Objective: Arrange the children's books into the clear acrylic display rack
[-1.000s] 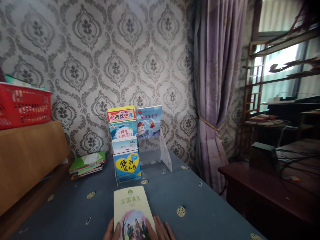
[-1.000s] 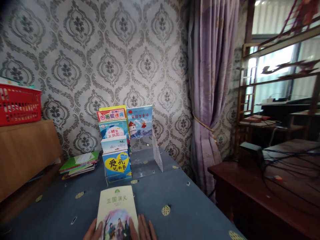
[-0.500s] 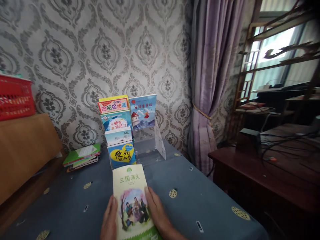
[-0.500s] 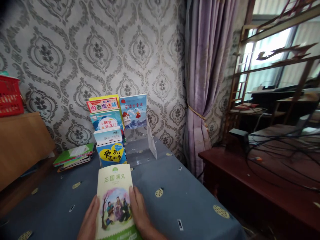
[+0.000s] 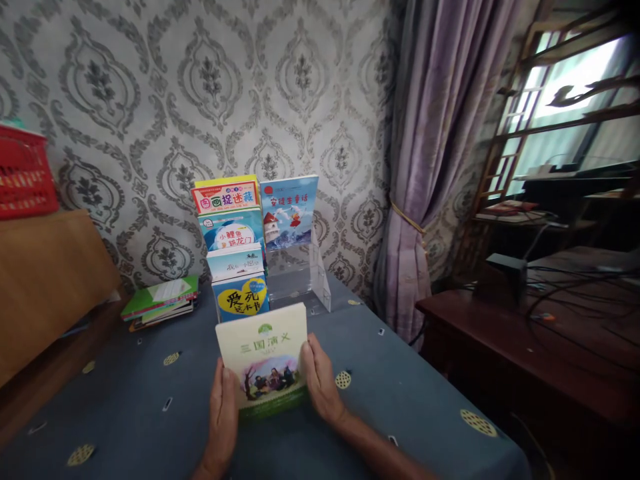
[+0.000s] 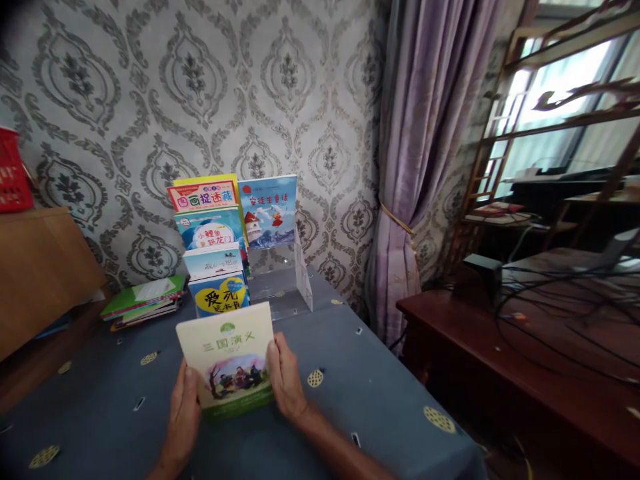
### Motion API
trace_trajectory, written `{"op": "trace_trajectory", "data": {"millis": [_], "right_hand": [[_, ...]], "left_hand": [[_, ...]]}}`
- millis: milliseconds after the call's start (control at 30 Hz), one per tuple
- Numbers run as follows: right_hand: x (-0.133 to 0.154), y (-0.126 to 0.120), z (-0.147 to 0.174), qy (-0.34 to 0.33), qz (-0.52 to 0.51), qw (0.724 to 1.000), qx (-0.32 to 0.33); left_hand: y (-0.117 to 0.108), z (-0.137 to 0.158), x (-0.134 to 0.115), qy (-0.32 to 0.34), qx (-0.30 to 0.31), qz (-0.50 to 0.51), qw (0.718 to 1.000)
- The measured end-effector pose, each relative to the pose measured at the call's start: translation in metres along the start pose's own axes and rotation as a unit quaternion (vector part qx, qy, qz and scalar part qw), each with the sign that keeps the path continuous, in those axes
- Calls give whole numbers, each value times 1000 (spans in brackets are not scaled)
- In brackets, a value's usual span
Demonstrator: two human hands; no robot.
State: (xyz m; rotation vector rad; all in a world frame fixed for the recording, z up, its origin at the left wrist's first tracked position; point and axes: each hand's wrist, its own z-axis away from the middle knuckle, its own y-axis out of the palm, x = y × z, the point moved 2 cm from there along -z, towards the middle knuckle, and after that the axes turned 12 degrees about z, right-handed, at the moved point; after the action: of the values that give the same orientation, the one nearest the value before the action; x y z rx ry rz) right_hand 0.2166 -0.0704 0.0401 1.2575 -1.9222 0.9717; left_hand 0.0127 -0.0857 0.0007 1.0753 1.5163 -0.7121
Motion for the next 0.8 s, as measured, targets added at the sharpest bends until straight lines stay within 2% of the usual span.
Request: {"op": "trace_trajectory", "data": {"millis": [167, 300, 433, 633, 800], "right_hand": [[-16, 2, 17, 17, 61, 998, 21], [-14, -6, 12, -10, 83, 996, 14], [-1, -20, -5, -63, 93, 991, 76], [8, -32, -31, -41, 12, 986, 163], [5, -38, -51, -33, -35, 986, 157]], "left_hand": [[-10, 10, 19, -30, -21, -27, 999], [-9, 9, 14, -28, -33, -38, 998], [-7, -6, -15, 37, 83, -30, 995], [-3, -28, -61, 96, 232, -117, 961], [15, -38, -80, 127, 260, -152, 945]]}}
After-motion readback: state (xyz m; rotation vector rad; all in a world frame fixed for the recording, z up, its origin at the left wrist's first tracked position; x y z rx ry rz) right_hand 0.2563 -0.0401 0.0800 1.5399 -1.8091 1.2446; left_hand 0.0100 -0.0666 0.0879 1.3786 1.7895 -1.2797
